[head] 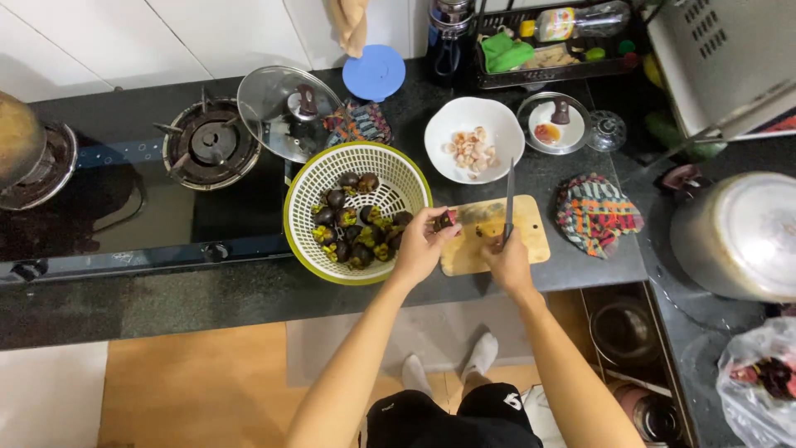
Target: The person cuts mangosteens one at a time on a small cutting board with a knife, scoring the rind, pulling the shells apart by hand, and placing the edible white flesh segments into a white bowl. Discarded rinds are set aside in a plastic bag near the sink.
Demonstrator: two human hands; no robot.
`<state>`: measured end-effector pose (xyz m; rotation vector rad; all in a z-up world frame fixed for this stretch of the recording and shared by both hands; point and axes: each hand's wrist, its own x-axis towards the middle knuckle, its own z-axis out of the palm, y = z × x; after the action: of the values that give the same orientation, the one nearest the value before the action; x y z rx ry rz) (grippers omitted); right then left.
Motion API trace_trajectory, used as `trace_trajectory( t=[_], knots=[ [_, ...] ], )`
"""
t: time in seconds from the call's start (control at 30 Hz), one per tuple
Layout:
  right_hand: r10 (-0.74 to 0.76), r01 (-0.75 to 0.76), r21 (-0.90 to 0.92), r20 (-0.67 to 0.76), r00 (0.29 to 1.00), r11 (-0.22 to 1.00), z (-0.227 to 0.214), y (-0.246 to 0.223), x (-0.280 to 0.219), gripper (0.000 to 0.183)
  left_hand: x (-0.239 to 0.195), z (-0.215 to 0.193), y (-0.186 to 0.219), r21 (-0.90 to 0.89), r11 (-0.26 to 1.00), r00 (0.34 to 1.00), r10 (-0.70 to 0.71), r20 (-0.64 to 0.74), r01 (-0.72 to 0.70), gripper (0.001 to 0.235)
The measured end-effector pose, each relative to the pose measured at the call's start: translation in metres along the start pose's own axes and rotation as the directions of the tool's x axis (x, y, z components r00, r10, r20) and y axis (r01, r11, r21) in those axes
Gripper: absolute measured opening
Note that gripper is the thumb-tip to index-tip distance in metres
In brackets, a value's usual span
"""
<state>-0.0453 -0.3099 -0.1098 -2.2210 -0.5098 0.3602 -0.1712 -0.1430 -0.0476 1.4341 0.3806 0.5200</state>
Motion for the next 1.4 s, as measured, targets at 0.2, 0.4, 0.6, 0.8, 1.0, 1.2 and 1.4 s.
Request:
trace_trajectory(
  t=[0.2, 0.4, 0.6, 0.8, 1.0, 1.2, 1.4],
  knots=[
    [0.063, -0.025, 0.347, -0.097, 0.993, 0.937, -0.081, -0.012, -0.028, 0.035, -0.002, 0.053, -0.005, -0.057, 0.996, 0.992, -0.058, 0.116, 0.065, 0.035],
    [0.164, 0.035, 0.498, -0.35, 0.922, 0.867, -0.205, 0.052, -0.084, 0.036, -0.012, 0.195, -0.022, -0.07, 0.983, 0.903, -0.124, 0.412, 0.167, 0.035],
    [0.203, 0.077, 0.394, -0.619, 0.759, 0.916, -0.354, 0.157, -0.166, 0.041, -0.064, 0.397, -0.048, -0.037, 0.976, 0.74, -0.137, 0.659, 0.214, 0.036],
    [0.261, -0.035, 0.315, -0.714, 0.649, 0.949, -0.447, 0.255, -0.206, 0.031, -0.113, 0.559, -0.066, 0.102, 0.99, 0.747, 0.002, 0.665, -0.093, 0.043],
    [0.28, -0.217, 0.179, -0.531, 0.8, 0.96, -0.465, 0.336, -0.214, 0.026, -0.139, 0.586, -0.105, 0.295, 0.846, 0.721, 0.142, 0.678, -0.444, 0.053],
    [0.257, -0.188, 0.183, -0.516, 0.817, 0.965, -0.461, 0.351, -0.202, 0.028, -0.115, 0.558, -0.118, 0.056, 0.944, 0.667, -0.272, 0.694, 0.326, 0.041],
    [0.207, -0.182, 0.098, -0.497, 0.843, 0.978, -0.447, 0.315, -0.177, 0.024, -0.095, 0.508, -0.073, -0.105, 0.806, 0.564, -0.308, 0.767, 0.583, 0.041]
  ],
)
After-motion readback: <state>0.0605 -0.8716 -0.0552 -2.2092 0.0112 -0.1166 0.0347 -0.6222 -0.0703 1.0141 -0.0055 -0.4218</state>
